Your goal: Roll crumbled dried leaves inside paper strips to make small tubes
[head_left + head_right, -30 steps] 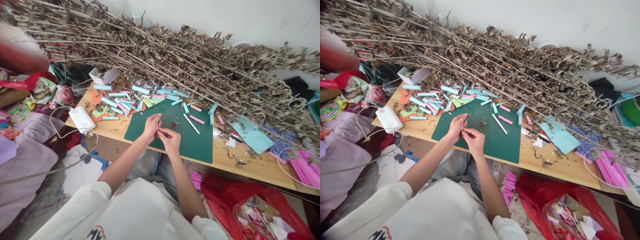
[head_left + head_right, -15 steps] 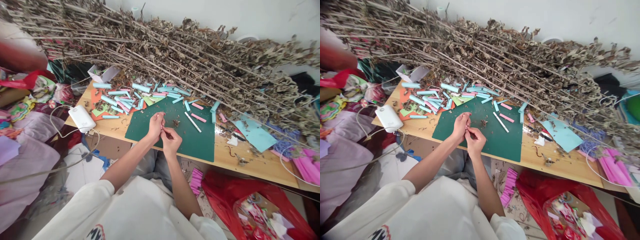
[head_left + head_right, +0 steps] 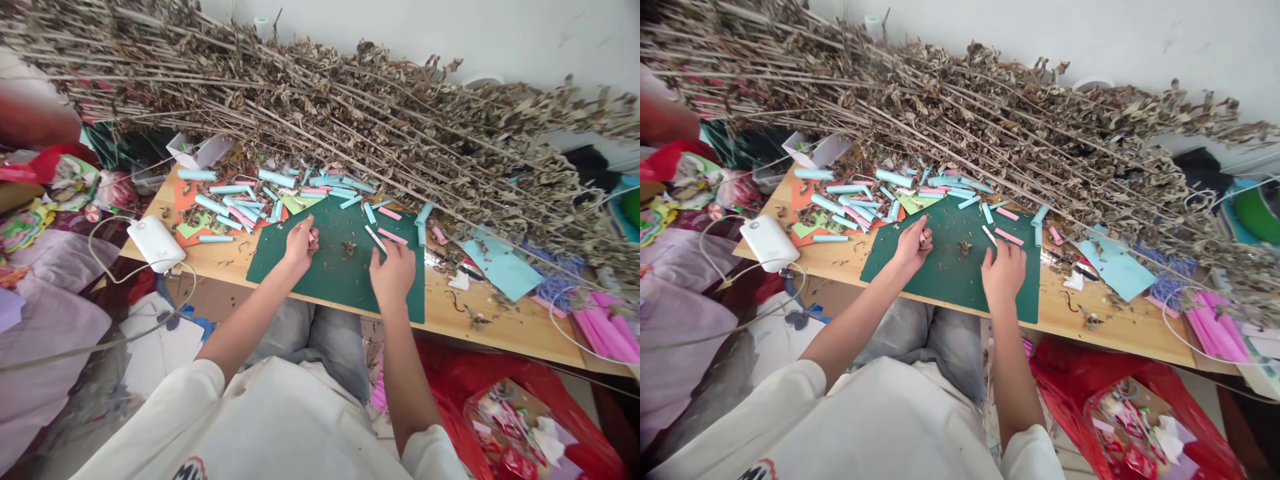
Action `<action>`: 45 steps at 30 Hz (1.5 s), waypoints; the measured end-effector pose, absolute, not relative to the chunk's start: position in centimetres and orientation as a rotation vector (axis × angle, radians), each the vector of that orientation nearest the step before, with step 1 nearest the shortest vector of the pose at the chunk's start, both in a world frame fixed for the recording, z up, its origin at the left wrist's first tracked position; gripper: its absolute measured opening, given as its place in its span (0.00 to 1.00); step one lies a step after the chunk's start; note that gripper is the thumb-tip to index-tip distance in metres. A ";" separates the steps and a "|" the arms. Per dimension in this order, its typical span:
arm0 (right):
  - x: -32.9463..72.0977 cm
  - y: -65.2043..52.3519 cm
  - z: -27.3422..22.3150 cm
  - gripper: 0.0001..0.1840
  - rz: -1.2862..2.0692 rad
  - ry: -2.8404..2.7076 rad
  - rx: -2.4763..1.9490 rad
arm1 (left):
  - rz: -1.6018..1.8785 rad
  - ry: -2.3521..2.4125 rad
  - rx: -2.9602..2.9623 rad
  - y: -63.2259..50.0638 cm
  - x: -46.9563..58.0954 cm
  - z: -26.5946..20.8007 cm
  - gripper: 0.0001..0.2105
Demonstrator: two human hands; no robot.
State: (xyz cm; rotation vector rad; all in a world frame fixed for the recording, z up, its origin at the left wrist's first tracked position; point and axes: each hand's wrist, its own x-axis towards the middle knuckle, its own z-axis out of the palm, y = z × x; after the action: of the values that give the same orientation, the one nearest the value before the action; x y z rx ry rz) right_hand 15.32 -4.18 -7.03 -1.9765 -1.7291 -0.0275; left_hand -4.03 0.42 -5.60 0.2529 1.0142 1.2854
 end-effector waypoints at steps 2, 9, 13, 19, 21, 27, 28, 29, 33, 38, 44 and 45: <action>16.8 -2.7 -7.3 0.16 -0.084 -1.849 -2.113 | 1.279 0.986 0.207 0.6 -4.0 -5.4 0.15; 14.0 -4.9 -4.4 0.16 0.151 -1.791 -2.026 | 1.326 1.000 0.140 1.0 -3.8 -5.0 0.10; 9.5 -8.9 -3.0 0.17 0.543 -1.892 -1.621 | 1.298 0.930 0.052 1.2 -3.7 -4.5 0.12; 6.6 -9.9 -4.2 0.19 0.494 -1.799 -1.616 | 1.264 0.894 0.034 0.6 -3.4 -3.6 0.12; 6.3 -9.8 -4.4 0.19 0.468 -1.803 -1.602 | 1.302 0.912 0.090 0.3 -3.2 -3.5 0.12; 6.0 -9.9 -4.8 0.20 0.413 -1.770 -1.647 | 1.415 1.013 0.217 0.0 -2.8 -4.0 0.11; 6.0 -9.9 -4.8 0.20 0.413 -1.768 -1.659 | 1.425 1.035 0.235 0.0 -2.8 -4.2 0.10; 6.0 -10.0 -4.9 0.20 0.415 -1.770 -1.671 | 1.435 1.058 0.254 0.0 -2.7 -4.3 0.09; 6.2 -10.1 -4.7 0.20 0.405 -1.790 -1.735 | 1.511 1.150 0.343 0.1 -2.5 -4.6 0.09; 6.0 -10.4 -4.2 0.21 0.290 -1.853 -1.828 | 1.616 1.190 0.435 -0.2 -2.3 -4.2 0.10; 5.8 -10.2 -4.1 0.21 0.427 -1.810 -1.805 | 1.610 1.135 0.405 -0.7 -2.2 -3.4 0.11; 5.8 -10.1 -4.2 0.20 0.446 -1.801 -1.804 | 1.611 1.104 0.384 -0.8 -2.3 -3.2 0.11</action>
State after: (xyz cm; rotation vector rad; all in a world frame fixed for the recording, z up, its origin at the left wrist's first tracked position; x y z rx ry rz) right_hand 5.82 -10.10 -4.20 -1.8043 -1.8010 0.4460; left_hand -2.26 -0.77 -3.20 0.3836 1.1042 1.6108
